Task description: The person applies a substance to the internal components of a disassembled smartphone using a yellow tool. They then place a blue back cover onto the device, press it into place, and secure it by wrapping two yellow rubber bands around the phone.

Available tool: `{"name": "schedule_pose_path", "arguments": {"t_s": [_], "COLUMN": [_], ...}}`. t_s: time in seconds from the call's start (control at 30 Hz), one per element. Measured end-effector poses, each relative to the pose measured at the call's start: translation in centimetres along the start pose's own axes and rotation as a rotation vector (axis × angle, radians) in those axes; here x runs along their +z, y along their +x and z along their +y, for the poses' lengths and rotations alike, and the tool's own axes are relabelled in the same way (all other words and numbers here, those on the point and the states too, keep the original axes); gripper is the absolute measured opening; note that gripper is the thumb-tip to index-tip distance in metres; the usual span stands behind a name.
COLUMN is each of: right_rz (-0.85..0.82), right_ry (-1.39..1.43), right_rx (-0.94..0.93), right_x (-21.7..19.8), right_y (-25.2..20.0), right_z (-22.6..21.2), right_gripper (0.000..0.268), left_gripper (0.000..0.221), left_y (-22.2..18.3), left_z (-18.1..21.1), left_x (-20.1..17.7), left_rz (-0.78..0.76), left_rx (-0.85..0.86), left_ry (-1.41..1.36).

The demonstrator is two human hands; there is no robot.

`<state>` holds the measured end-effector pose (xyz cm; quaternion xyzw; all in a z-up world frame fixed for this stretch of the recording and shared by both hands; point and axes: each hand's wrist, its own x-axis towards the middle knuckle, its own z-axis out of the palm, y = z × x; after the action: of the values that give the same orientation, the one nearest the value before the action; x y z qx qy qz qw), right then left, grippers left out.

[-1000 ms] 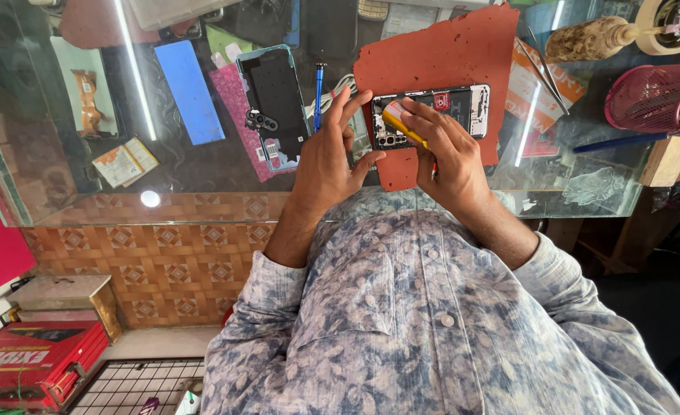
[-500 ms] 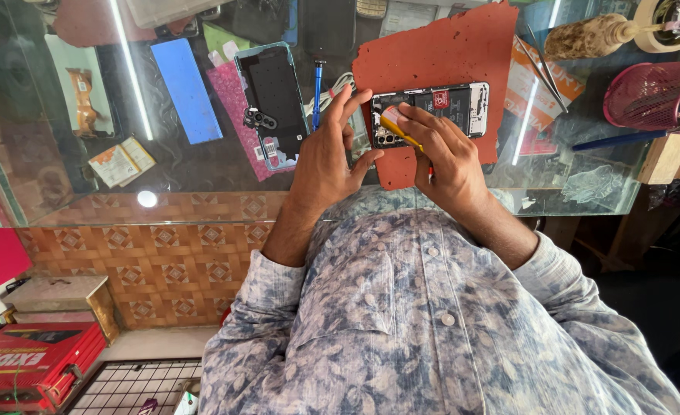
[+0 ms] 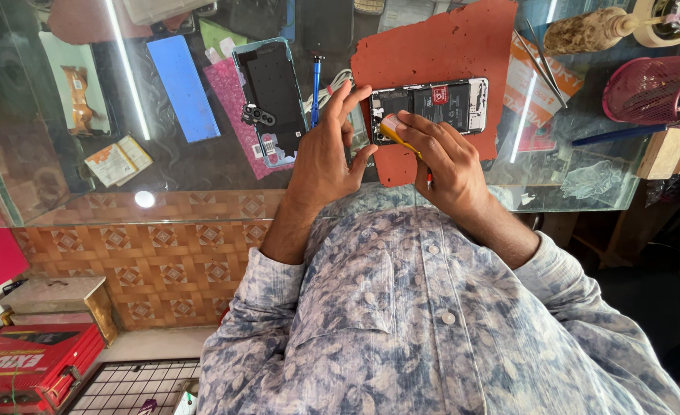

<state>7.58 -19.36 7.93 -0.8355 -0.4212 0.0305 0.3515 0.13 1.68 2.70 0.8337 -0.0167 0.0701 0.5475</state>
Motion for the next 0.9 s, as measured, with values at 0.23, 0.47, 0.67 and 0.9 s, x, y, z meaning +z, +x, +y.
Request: {"name": "schedule_pose_path", "arguments": {"t_s": [0.23,0.47,0.67,0.9], "right_rz": [-0.002,-0.017,-0.027,-0.022], "right_ry": [0.000,0.022,0.020,0.030], "right_rx": [-0.020,-0.025,-0.031,-0.036], "right_x": [-0.1,-0.2,-0.4,-0.5], "right_y": [-0.3,-1.0,-1.4,-1.8], "right_z": [-0.2,-0.3,-0.8,-1.2], "right_gripper": [0.062,0.063,0.062,0.065], "left_gripper": [0.090,0.090,0.089,0.091], "left_y": [0.0,-0.1,-0.2,-0.2], "left_z": [-0.3,-0.8,-0.9,-0.9], "left_x": [0.1,0.3,0.3,0.3], "left_rz": [0.006,0.006,0.011,0.018], "left_rx": [0.014,0.032,0.043,0.058], "left_ry": [0.013,0.013,0.020,0.040]}}
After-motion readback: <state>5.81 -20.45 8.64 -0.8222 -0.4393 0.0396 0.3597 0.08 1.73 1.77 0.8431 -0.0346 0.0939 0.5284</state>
